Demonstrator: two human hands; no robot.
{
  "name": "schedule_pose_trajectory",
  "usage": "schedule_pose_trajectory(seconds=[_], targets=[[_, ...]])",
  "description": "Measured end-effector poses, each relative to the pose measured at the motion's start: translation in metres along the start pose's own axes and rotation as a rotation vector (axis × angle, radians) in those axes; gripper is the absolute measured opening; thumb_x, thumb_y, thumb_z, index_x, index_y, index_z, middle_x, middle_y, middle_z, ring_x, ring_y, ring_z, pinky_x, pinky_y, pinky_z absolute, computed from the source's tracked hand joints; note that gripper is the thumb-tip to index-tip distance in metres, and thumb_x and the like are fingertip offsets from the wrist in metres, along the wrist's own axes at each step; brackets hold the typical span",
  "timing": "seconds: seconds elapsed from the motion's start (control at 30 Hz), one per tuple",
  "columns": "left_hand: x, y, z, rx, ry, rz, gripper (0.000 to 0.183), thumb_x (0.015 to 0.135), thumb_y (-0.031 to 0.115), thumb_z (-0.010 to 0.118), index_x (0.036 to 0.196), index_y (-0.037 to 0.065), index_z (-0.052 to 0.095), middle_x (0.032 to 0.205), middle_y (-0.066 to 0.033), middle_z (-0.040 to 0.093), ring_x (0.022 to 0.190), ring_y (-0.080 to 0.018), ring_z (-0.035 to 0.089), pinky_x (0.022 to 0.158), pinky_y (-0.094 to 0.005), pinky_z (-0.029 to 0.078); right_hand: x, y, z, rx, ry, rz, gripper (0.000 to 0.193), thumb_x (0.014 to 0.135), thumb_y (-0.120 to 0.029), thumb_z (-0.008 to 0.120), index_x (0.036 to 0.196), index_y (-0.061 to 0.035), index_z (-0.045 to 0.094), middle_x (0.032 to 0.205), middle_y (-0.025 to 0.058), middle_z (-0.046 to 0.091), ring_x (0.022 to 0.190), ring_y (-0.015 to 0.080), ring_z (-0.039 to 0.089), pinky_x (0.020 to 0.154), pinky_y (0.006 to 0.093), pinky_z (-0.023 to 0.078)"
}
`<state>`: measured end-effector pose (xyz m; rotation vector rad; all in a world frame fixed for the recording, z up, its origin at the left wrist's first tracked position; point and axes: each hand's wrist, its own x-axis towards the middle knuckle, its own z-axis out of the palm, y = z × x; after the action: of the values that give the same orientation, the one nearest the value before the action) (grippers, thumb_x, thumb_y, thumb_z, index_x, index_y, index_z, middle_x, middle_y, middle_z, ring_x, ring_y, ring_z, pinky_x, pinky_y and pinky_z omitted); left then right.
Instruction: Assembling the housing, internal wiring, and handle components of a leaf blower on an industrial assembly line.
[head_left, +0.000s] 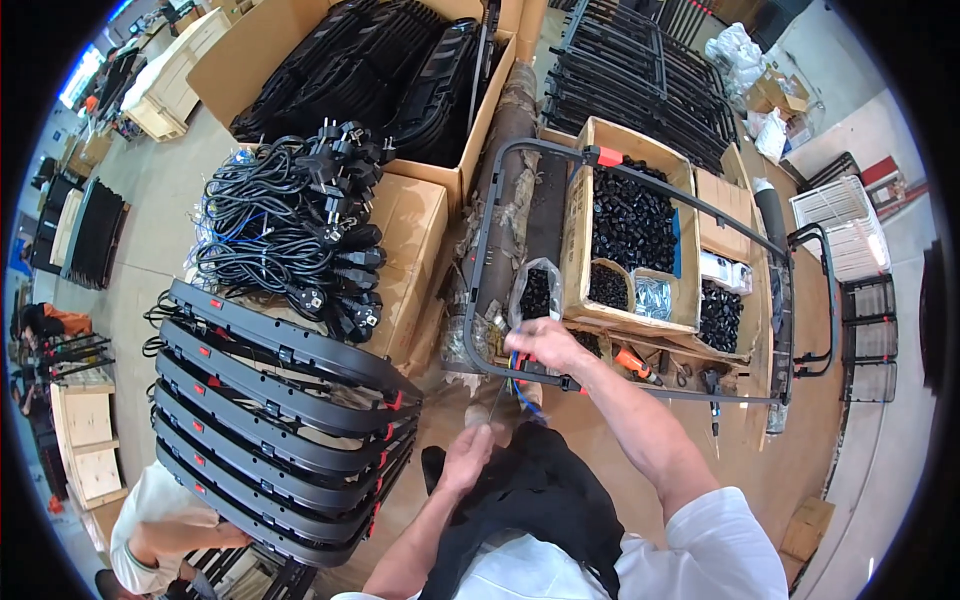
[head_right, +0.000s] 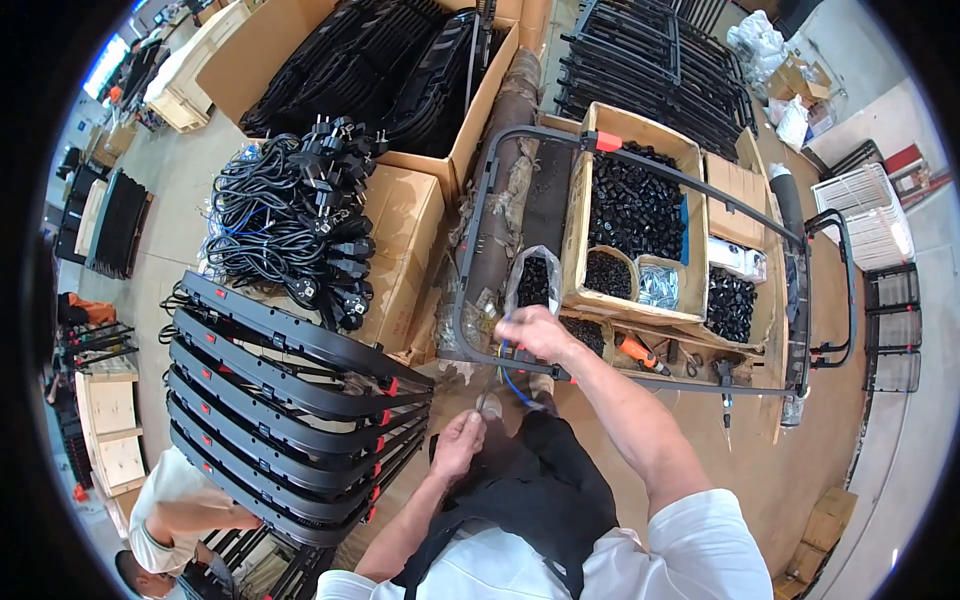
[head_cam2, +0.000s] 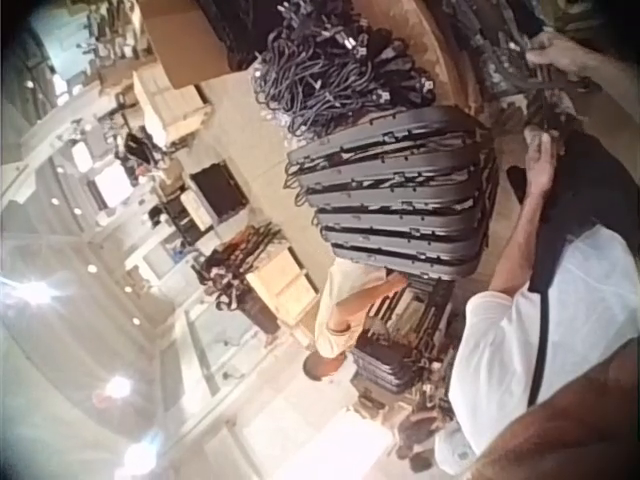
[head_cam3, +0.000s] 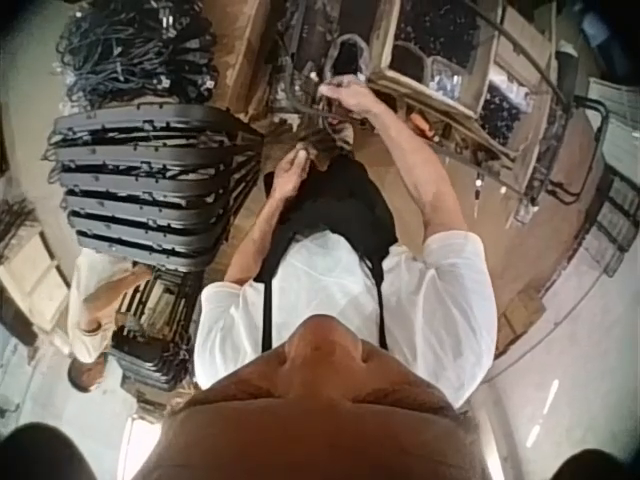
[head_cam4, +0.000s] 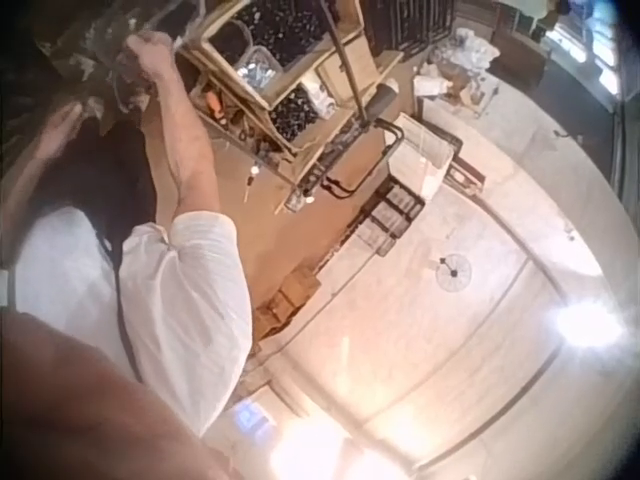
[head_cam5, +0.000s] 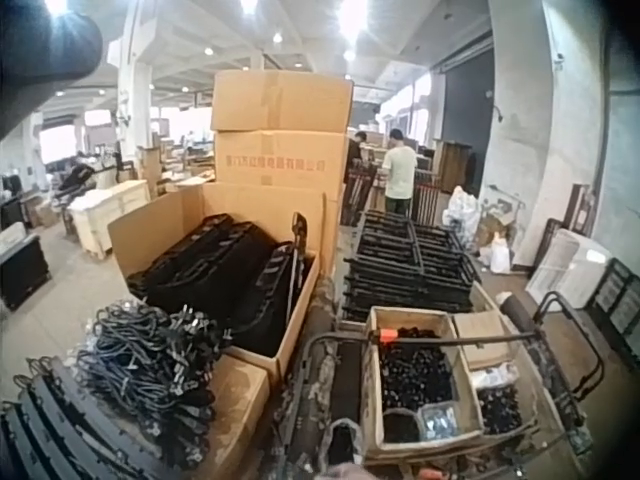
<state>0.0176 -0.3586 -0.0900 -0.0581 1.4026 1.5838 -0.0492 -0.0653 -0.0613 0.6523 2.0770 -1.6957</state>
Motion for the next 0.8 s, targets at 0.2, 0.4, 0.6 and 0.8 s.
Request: schedule_pose_trajectory(seconds=[0.2, 0.4, 0.6, 0.8], targets=[[0.03, 0.03, 0.005, 0.346, -0.099, 0.013, 0.032, 0.114, 0.021, 0.046, 0.13, 0.0, 0.064, 0.094, -0.0061, 0.07, 0.089, -0.0152, 0.068, 0.085, -0.0342, 0.059, 0.025, 0.011, -0.013, 0.671, 0.568, 0.017, 0.033, 0.109, -0.034, 0.064, 0.101, -0.0039, 0.073, 0.068, 0.0016, 0.06, 0.055, 0.0113, 0.053, 0.054, 0.0282, 0.042], [0.033, 0.045, 0.02, 0.314, 0.037, 0.002, 0.031, 0.113, 0.02, 0.048, 0.123, 0.0, 0.068, 0.093, -0.0042, 0.069, 0.083, -0.0134, 0.066, 0.079, -0.0303, 0.057, 0.051, -0.021, -0.028, 0.476, 0.441, -0.137, 0.033, 0.109, -0.033, 0.063, 0.104, -0.0034, 0.076, 0.069, 0.0013, 0.064, 0.054, 0.009, 0.057, 0.054, 0.0277, 0.045], [0.057, 0.05, 0.047, 0.208, 0.229, 0.037, 0.03, 0.112, 0.023, 0.05, 0.116, 0.0, 0.069, 0.092, -0.0033, 0.069, 0.08, -0.012, 0.064, 0.075, -0.0297, 0.056, 0.047, -0.017, -0.049, 0.319, 0.123, 0.023, 0.041, 0.098, -0.042, 0.077, 0.097, -0.0017, 0.074, 0.074, 0.0034, 0.07, 0.058, 0.0119, 0.062, 0.055, 0.0285, 0.05], [0.061, 0.048, 0.061, 0.223, 0.367, 0.012, 0.031, 0.111, 0.024, 0.052, 0.113, -0.002, 0.068, 0.093, -0.0065, 0.071, 0.084, -0.0157, 0.068, 0.081, -0.0336, 0.057, 0.032, -0.017, -0.026, -0.117, 0.054, -0.133, 0.047, 0.103, -0.04, 0.064, 0.08, -0.0003, 0.07, 0.07, 0.0121, 0.071, 0.059, 0.0212, 0.068, 0.059, 0.04, 0.053]])
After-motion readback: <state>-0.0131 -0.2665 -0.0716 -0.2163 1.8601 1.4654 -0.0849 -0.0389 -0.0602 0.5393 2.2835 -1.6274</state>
